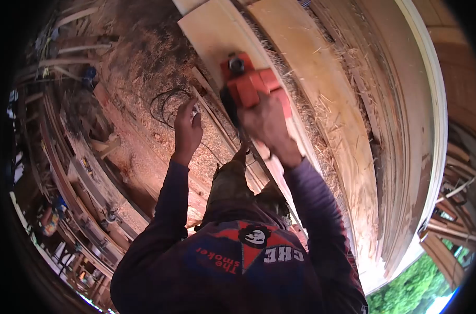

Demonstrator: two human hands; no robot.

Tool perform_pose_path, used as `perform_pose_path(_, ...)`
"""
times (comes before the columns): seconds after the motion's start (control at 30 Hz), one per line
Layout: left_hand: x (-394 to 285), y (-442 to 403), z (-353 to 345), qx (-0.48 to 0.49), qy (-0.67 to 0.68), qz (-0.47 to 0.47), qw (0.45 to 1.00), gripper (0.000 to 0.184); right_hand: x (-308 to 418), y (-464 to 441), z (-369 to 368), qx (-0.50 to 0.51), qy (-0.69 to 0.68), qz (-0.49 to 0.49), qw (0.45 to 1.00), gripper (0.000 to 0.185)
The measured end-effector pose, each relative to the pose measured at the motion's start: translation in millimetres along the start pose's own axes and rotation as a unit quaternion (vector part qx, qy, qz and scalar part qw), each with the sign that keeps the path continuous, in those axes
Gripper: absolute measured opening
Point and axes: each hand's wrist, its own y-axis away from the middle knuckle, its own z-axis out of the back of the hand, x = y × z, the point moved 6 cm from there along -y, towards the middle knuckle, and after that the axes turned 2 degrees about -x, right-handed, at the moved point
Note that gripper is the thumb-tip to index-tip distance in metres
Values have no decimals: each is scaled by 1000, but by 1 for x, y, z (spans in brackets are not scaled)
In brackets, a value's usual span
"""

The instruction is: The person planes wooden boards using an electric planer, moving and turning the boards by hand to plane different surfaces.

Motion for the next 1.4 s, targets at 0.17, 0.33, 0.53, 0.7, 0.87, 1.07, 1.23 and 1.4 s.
perform_pose_path(0.17,111,102,8,73,-2,135,988,40,69,-136,-50,-58,355,428,829,16)
perform_pose_path(0.33,127,160,24,24,-5,211,977,36,94,-245,-63,37,-84,206,974,9)
perform_pose_path(0.53,63,126,23,-122,30,154,980,38,77,-128,-43,44,-82,242,966,8)
perform_pose_path(0.7,-71,82,-13,-170,109,-62,977,39,-28,81,1,42,328,395,857,19)
perform_pose_path(0.87,-217,198,-105,106,193,-234,947,47,-161,313,63,-19,187,140,972,14)
perform_pose_path(1.07,-300,365,-193,292,239,-354,856,31,-256,503,107,42,298,240,923,12)
perform_pose_path(1.23,-290,336,-181,308,251,-313,863,35,-257,480,107,19,145,124,981,15)
perform_pose_path(1.4,-243,255,-151,232,241,-243,910,35,-193,385,81,41,166,164,972,16)
